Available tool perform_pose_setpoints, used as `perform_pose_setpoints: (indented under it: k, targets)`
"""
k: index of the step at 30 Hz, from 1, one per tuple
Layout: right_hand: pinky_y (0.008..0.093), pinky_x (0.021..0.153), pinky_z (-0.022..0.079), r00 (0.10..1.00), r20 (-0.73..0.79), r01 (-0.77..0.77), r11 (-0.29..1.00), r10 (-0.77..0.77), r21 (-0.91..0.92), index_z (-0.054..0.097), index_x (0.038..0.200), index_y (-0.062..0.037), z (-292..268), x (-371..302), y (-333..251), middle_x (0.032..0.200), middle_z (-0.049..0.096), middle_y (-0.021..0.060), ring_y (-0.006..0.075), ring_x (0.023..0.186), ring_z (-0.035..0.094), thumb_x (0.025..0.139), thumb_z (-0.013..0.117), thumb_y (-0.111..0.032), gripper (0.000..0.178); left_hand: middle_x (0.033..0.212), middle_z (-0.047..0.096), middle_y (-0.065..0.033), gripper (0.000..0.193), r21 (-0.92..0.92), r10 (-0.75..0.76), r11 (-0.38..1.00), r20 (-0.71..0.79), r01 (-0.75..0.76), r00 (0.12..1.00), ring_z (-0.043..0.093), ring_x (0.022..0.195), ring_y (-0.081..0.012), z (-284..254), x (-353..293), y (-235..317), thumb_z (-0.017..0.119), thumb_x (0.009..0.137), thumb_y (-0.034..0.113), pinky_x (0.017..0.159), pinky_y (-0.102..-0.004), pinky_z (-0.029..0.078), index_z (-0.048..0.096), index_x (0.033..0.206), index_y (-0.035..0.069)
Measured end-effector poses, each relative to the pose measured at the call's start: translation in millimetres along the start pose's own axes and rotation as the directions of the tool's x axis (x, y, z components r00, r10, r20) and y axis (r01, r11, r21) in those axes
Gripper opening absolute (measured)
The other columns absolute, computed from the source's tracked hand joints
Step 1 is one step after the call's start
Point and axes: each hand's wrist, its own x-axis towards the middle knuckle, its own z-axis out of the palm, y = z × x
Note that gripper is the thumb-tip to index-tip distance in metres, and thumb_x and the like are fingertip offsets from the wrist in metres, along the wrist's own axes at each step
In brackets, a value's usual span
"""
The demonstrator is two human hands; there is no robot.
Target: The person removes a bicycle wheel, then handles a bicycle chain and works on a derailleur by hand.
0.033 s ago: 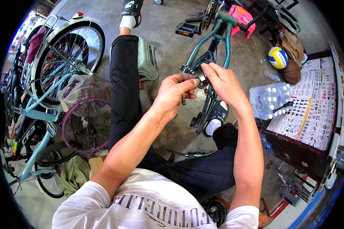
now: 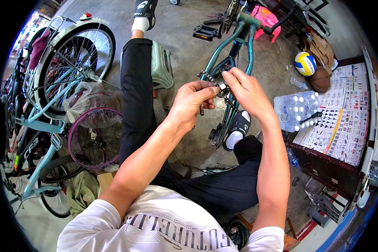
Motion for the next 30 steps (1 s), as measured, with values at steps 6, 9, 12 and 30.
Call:
perform_pose_setpoints:
  k: [6, 9, 12, 30]
  targets:
    - [0.0382, 0.066, 0.044, 0.99, 0.076, 0.128, 0.988, -0.122, -0.081, 0.058, 0.097, 0.0011, -9.0, 2.8, 6.0, 0.073, 0.054, 0.015, 0.0209, 0.069, 0.05, 0.105, 0.056, -0.036, 0.038, 0.078, 0.062, 0.0006, 0.013, 0.03, -0.032, 0.999, -0.013, 0.033, 0.999, 0.057, 0.067, -0.0083, 2.9, -0.3, 0.8, 0.075, 0.09, 0.011, 0.062, -0.0249, 0.05, 0.069, 0.096, 0.002]
    - [0.0384, 0.066, 0.044, 0.995, 0.079, 0.064, 0.991, -0.055, -0.12, 0.056, 0.099, 0.0007, -8.2, 4.5, -1.6, 0.075, 0.054, 0.0155, 0.0228, 0.069, 0.049, 0.105, 0.055, -0.034, 0.036, 0.078, 0.062, 0.0006, 0.012, 0.028, -0.027, 0.999, -0.019, 0.027, 0.999, 0.057, 0.067, -0.0085, 3.4, 1.1, 1.3, 0.076, 0.09, 0.011, 0.062, -0.0253, 0.049, 0.069, 0.095, 0.002]
    - [0.0391, 0.066, 0.043, 0.999, 0.051, 0.013, 0.995, -0.009, -0.094, 0.055, 0.097, 0.0008, -7.3, 4.5, -2.9, 0.075, 0.053, 0.0163, 0.0251, 0.068, 0.048, 0.105, 0.056, -0.034, 0.036, 0.078, 0.062, 0.0007, 0.012, 0.022, -0.022, 1.0, -0.032, 0.022, 0.999, 0.057, 0.066, -0.0086, 6.4, 0.5, 2.8, 0.076, 0.09, 0.011, 0.063, -0.0256, 0.049, 0.069, 0.095, 0.003]
    - [0.0394, 0.059, 0.042, 0.994, 0.04, 0.109, 0.988, -0.105, -0.113, 0.06, 0.089, 0.0033, -7.4, 3.5, -1.5, 0.066, 0.048, 0.0162, 0.0219, 0.061, 0.04, 0.103, 0.06, -0.036, 0.042, 0.078, 0.063, 0.0007, 0.013, 0.029, -0.01, 1.0, -0.017, 0.011, 1.0, 0.057, 0.067, -0.008, 4.5, 2.1, -1.7, 0.076, 0.09, 0.012, 0.063, -0.0244, 0.048, 0.069, 0.095, 0.003]
